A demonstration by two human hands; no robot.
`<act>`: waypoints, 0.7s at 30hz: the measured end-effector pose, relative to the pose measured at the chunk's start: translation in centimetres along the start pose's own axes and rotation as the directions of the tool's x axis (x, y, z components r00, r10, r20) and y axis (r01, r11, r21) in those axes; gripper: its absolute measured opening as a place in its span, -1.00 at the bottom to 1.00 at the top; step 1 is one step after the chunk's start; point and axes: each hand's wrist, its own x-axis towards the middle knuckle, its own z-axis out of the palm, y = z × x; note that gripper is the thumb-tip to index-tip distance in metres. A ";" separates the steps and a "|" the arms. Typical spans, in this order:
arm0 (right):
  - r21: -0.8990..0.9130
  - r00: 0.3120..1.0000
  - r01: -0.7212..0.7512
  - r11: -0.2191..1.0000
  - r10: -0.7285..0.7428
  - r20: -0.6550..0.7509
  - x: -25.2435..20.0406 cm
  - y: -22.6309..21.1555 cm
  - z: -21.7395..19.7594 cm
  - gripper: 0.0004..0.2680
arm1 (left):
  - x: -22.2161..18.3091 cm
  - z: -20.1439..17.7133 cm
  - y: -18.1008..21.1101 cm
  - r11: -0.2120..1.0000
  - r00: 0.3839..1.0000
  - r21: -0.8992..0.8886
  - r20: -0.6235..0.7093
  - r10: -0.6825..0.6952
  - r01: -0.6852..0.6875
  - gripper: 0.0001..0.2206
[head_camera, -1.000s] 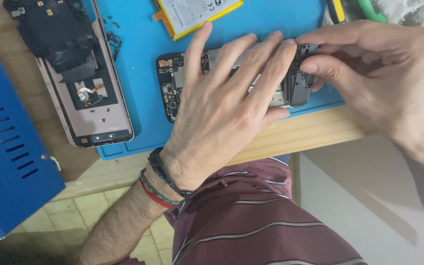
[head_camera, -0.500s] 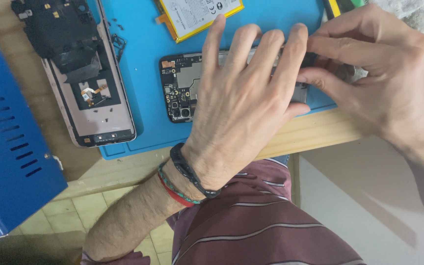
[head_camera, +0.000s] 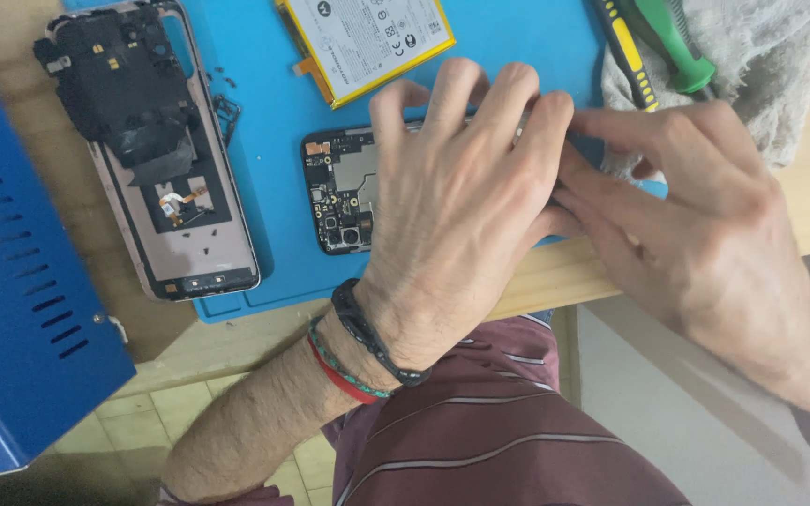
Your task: Securing internal components of a disassembled smartphone using a precision screwdriver on a repair bench.
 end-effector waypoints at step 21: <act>0.061 0.998 -0.015 0.998 0.019 -0.055 -1.1 1.8 0.4 -0.76 | 0.6 -0.2 0.9 0.998 0.996 -0.053 0.090 -0.022 0.027 -0.28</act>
